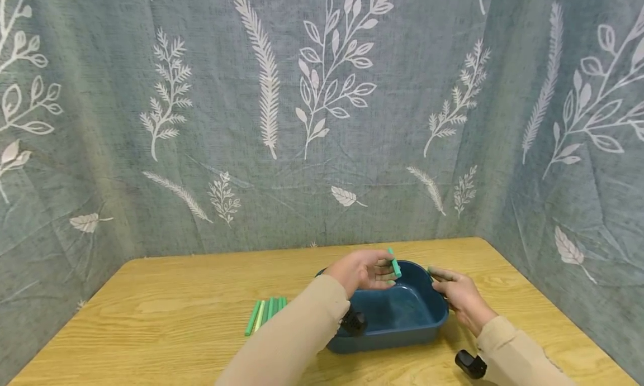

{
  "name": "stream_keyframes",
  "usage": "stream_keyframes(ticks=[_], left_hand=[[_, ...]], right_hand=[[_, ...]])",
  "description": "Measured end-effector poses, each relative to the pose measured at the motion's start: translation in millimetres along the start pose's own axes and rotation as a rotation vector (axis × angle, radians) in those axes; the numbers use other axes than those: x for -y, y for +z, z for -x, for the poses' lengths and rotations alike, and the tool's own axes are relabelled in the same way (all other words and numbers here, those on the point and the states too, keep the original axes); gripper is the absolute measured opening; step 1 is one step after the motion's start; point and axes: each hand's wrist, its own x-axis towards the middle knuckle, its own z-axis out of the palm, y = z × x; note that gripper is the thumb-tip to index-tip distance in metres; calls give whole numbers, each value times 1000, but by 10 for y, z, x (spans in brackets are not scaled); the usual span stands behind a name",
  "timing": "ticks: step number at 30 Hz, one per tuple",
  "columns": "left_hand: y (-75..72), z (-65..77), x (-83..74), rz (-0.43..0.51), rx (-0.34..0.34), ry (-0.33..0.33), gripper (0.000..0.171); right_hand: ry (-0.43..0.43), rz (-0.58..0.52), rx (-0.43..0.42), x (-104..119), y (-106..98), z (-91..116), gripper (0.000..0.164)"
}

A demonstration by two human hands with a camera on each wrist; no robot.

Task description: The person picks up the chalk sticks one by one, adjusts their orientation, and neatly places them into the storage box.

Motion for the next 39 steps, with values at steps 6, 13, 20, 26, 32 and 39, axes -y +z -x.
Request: stream_keyframes(ticks=[6,13,20,26,32,39], left_hand=[[-44,-37,-47,-56,48,-34,17],[-36,-114,-38,-162,33,-79,18],[104,-243,-19,-284,7,-115,11],[168,-349,28,-277,15,-156,14],[123,-435,80,-287,35,-208,11],[93,-515,171,-311,34,-226,10]], right_hand=[[4,20,-18,56,7,-18,48],[13,39,-22,50,-24,-35,48],[8,26,-17,40,-127,-24,50],[22,17,-19,4,-138,9,51],[19,-8,-36,10,-78,12,49],[16,-27,-16,41,-29,-10,50]])
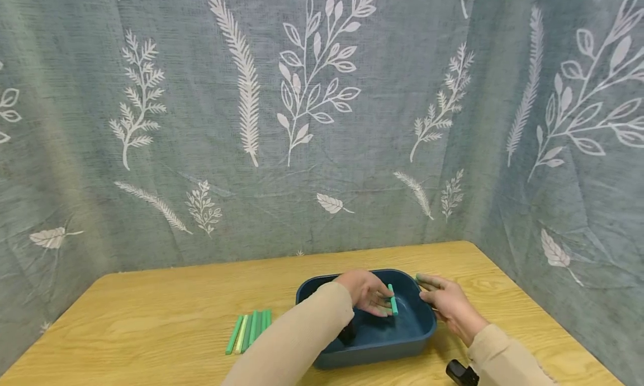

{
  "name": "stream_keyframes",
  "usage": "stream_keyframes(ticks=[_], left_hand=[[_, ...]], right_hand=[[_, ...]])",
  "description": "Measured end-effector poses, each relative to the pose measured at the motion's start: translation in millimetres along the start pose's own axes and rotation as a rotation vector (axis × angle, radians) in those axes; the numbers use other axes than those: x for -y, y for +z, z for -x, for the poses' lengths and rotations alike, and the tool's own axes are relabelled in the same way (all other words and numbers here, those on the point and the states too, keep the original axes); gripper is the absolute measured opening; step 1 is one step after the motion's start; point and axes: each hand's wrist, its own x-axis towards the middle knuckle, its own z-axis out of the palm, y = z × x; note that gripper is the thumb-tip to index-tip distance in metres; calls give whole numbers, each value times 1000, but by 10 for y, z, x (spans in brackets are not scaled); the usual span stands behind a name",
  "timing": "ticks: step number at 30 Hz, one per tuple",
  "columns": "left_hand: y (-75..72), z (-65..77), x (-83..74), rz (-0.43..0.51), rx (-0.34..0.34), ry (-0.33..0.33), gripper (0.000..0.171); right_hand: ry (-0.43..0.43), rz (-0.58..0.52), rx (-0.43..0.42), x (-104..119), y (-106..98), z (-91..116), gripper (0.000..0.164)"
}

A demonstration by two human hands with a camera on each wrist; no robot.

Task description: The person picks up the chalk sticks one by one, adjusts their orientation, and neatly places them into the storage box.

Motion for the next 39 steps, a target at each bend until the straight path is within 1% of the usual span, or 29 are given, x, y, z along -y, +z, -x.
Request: stream_keyframes(ticks=[6,9,13,16,19,21,24,25,27,30,36,39], left_hand=[[33,-10,67,24,1,-12,9],[39,-7,79,28,-15,-11,10],[35,-11,97,11,-34,-7,11],[26,-9,109,1,-31,-2,16],[1,18,104,-16,-24,0,28],[-34,64,93,-43,-42,14,33],[-116,169,61,-63,-95,40,36],[-145,207,51,-56,-116,56,35],[-193,278,27,-24,-137,88,35],[-247,369,-6,20,-135,124,37],[-369,557,-70,13,-124,171,44],[-432,648,-96,27,-105,188,49]], right_hand=[[-2,8,15,-3,32,41,51],[-10,9,26,19,47,49,52],[-11,8,27,44,72,59,52],[-11,8,26,44,87,65,52],[-12,3,19,32,90,66,52],[-11,-1,18,24,88,63,53],[-8,-14,24,11,91,48,53],[-6,-18,27,4,92,42,53],[-1,-21,29,-7,86,33,54],[7,-16,26,-24,63,26,54],[12,-10,34,-29,9,4,55],[7,-11,39,-24,-27,-9,55]])
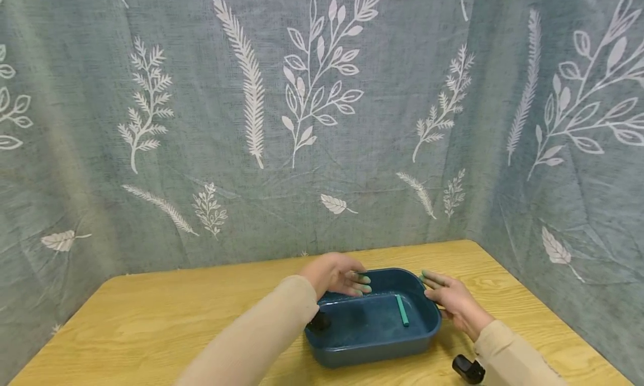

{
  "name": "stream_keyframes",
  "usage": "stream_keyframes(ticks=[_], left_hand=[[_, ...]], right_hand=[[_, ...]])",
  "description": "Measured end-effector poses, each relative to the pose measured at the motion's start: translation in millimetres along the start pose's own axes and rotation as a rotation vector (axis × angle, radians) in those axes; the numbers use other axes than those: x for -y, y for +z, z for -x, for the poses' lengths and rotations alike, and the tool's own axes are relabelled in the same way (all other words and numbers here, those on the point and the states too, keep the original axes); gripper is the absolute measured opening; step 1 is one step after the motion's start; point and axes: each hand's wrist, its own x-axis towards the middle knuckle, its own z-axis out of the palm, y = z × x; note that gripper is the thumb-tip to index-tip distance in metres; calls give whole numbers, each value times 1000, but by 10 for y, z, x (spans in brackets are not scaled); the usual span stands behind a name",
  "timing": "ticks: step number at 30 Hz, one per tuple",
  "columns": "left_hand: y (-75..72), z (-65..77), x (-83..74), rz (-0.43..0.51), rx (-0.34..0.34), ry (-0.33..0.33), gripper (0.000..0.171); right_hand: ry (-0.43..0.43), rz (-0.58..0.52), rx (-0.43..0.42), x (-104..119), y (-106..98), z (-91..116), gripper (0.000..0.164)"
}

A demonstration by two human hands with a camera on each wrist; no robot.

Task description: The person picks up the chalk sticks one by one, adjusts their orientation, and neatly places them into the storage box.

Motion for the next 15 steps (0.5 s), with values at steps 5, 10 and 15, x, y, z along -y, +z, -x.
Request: stream_keyframes(ticks=[5,10,15], left_hand=[[-142,145,32,-3,9,23,45],[-273,271,114,7,25,48,43],[-422,407,260,11,28,76,41]], right_hand=[[-1,21,12,8,-19,0,56],[3,39,18,8,-14,1,57],[2,48,30,-5,19,3,57]])
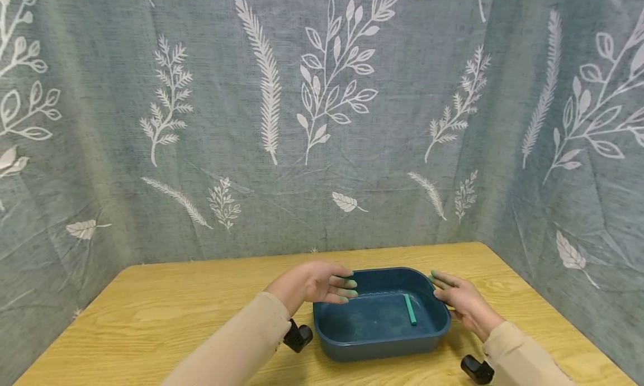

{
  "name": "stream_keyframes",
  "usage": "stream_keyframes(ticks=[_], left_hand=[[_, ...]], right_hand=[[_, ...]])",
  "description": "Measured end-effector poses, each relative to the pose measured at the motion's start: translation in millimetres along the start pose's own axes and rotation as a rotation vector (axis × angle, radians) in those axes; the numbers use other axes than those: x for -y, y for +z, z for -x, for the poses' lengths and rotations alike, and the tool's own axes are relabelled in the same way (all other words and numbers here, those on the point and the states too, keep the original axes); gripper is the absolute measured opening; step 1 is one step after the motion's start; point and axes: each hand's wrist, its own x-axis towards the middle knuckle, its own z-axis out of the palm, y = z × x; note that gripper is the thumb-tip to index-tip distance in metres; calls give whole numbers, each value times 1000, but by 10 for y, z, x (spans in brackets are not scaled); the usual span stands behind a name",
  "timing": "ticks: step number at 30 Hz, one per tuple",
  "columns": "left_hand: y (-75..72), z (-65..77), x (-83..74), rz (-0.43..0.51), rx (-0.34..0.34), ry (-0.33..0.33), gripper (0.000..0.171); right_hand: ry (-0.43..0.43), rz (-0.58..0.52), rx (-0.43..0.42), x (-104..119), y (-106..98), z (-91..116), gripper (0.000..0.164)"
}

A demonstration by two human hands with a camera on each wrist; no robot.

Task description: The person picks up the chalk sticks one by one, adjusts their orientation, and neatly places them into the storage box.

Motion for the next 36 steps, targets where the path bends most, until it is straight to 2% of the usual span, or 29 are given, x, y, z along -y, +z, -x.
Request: stream_keyframes(ticks=[9,17,27,36], left_hand=[[-255,175,227,-16,6,19,45],[-421,308,397,-20,-23,46,46],[-634,533,568,-41,11,82,58],[-852,689,651,-23,-32,102,57]], right_hand=[[-9,5,-3,18,-13,18,56],[-12,5,8,12,6,55,57],[-9,11,13,-58,6,113,57],[-16,5,45,-46,-2,111,58]])
